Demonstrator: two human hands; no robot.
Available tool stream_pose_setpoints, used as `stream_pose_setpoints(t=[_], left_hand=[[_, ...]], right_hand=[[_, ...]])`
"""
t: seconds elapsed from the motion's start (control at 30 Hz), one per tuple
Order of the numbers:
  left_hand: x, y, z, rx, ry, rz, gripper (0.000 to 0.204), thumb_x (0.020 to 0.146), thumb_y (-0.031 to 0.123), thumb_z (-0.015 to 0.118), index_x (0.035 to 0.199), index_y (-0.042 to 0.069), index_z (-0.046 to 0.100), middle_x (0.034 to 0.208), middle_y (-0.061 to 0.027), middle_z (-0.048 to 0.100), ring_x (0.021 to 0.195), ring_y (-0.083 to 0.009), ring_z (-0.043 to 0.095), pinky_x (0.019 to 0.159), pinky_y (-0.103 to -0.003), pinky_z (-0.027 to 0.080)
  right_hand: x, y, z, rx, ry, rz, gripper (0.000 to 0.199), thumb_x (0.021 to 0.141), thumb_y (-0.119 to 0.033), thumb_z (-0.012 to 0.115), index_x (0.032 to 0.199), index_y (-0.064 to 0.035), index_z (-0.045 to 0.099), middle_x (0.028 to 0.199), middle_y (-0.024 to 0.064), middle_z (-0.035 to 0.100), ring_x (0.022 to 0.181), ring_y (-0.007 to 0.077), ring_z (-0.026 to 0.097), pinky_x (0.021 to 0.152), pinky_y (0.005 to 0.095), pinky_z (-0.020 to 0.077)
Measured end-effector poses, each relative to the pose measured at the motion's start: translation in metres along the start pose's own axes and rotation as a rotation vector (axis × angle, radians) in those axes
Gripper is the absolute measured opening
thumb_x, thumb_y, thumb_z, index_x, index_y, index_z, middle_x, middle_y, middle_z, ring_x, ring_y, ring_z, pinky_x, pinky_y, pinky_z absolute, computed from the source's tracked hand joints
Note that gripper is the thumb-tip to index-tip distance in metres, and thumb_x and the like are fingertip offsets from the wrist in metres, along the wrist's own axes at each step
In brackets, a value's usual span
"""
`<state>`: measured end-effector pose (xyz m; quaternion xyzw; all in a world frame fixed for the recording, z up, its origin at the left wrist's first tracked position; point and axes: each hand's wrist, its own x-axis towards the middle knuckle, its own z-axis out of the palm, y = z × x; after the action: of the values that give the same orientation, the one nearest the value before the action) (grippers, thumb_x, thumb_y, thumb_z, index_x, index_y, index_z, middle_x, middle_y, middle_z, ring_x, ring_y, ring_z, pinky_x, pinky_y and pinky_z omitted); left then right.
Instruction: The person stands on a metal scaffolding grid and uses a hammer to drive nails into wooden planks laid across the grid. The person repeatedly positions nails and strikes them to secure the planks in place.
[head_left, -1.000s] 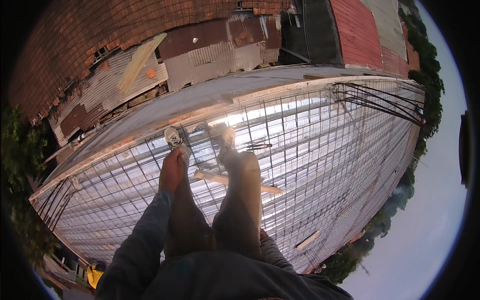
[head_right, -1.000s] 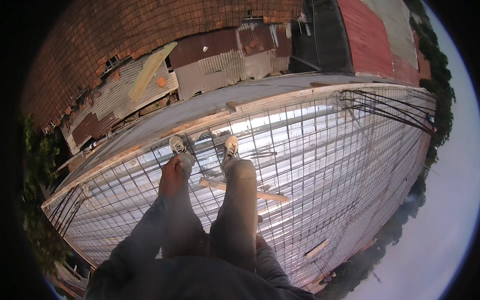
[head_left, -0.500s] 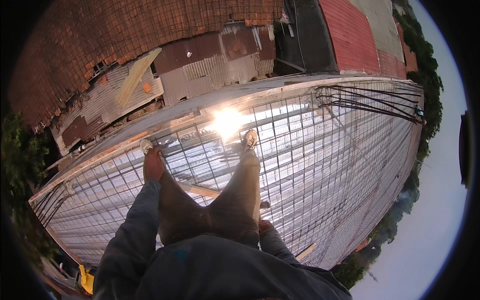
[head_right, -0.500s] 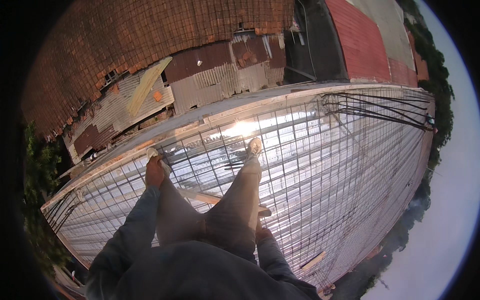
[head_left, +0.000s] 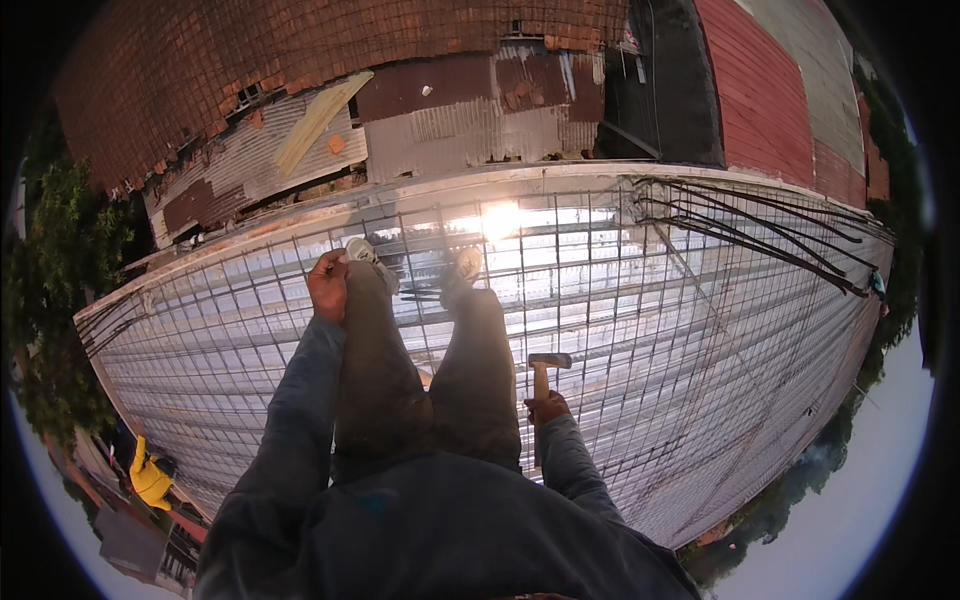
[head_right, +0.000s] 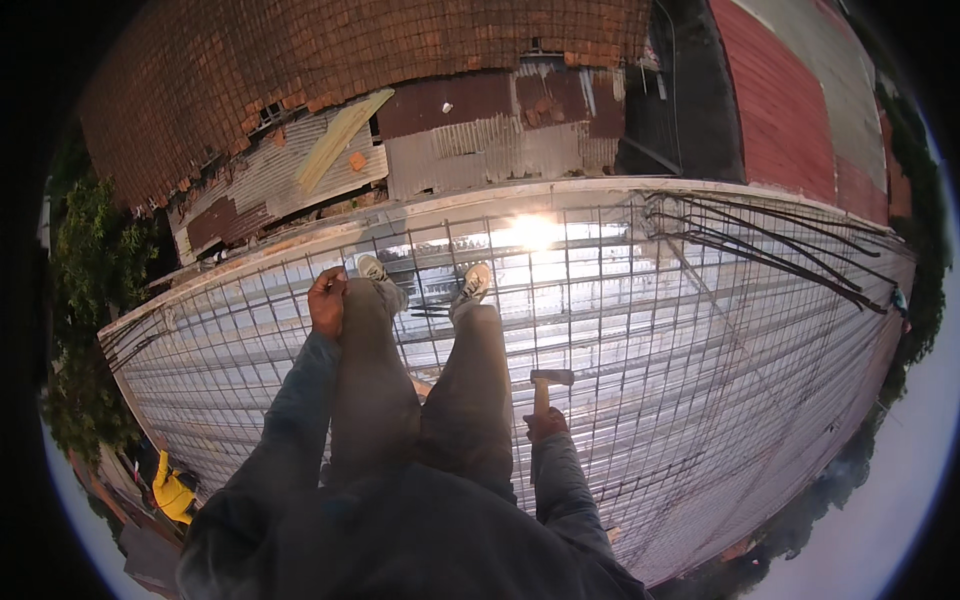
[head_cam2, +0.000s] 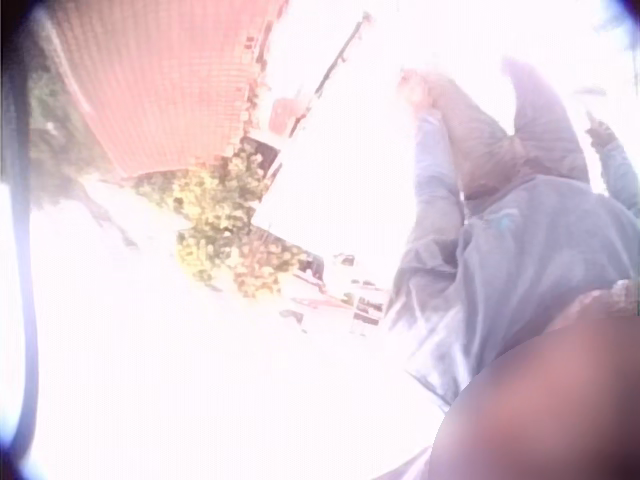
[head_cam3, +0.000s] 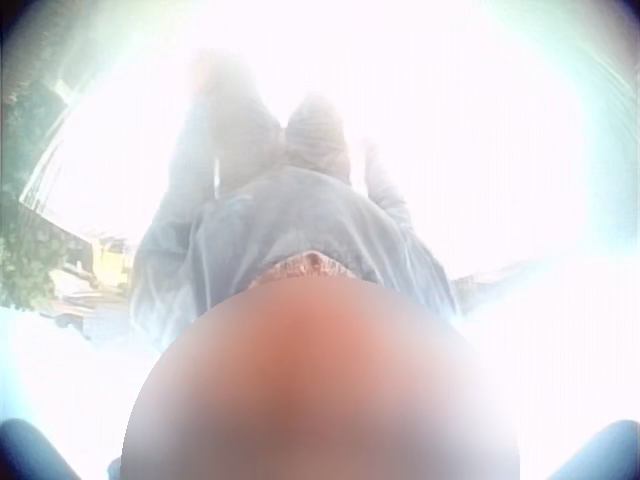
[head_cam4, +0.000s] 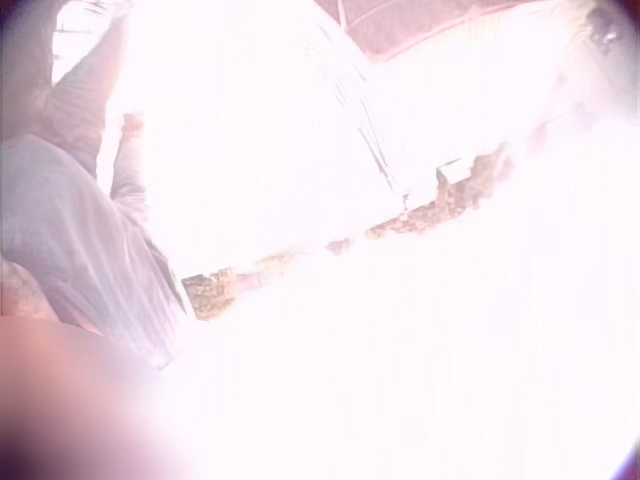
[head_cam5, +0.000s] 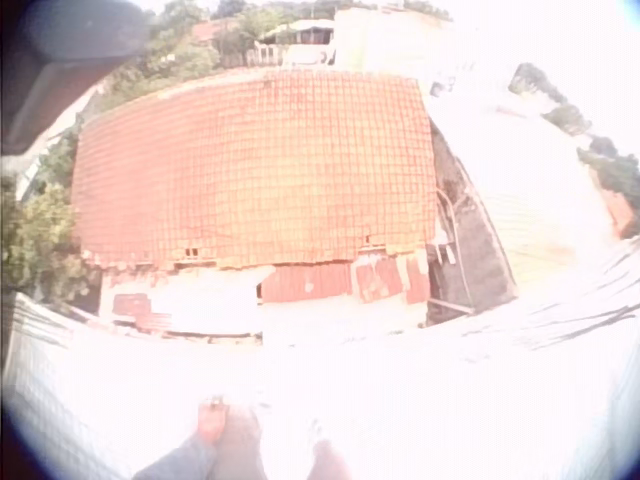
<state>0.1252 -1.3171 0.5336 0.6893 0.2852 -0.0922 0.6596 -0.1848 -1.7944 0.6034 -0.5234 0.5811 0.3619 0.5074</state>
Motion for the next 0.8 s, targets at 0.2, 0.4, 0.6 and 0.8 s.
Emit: stream_pose_setpoints(t=[0.2,0.4,0.6,0.8], left_hand=[[-0.058,-0.081,-0.001,0.245,0.088,-0.207,0.025,0.103,0.010,0.066,0.124,-0.002,0.073,0.089,-0.0045,0.071,0.076,-0.0122,0.065,0.070,-0.031,0.055],[-0.080,-0.172,-0.053,0.544,0.041,-0.286,0.018,0.098,0.008,0.067,0.111,0.001,0.077,0.080,-0.0067,0.072,0.073,-0.0149,0.068,0.068,-0.032,0.056],[-0.040,-0.134,-0.045,0.343,0.052,-0.311,0.017,0.096,0.012,0.069,0.108,0.005,0.078,0.085,-0.0057,0.077,0.079,-0.0143,0.072,0.071,-0.033,0.057],[-0.030,-0.095,-0.056,0.445,0.048,-0.374,0.014,0.100,0.013,0.072,0.111,0.006,0.077,0.090,-0.0053,0.076,0.074,-0.0135,0.070,0.063,-0.031,0.055]], right_hand=[[-0.037,-0.036,-0.009,-0.277,0.071,0.145,0.026,0.086,-0.017,0.082,0.096,-0.0005,0.064,0.068,0.0075,0.065,0.052,0.0187,0.062,0.047,0.0364,0.0496],[-0.056,-0.061,0.017,-0.542,0.027,0.035,0.036,0.090,-0.025,0.076,0.109,0.0054,0.068,0.086,0.0170,0.072,0.075,0.0303,0.070,0.065,0.0420,0.0552],[-0.024,-0.107,0.026,-0.403,-0.049,-0.034,0.046,0.092,-0.030,0.073,0.117,0.0077,0.069,0.100,0.0248,0.075,0.092,0.0398,0.073,0.079,0.0460,0.0576],[0.056,-0.100,0.003,-0.762,0.204,-0.304,0.043,0.091,-0.030,0.073,0.114,0.0063,0.068,0.109,0.0326,0.074,0.107,0.0472,0.072,0.089,0.0527,0.0567]])
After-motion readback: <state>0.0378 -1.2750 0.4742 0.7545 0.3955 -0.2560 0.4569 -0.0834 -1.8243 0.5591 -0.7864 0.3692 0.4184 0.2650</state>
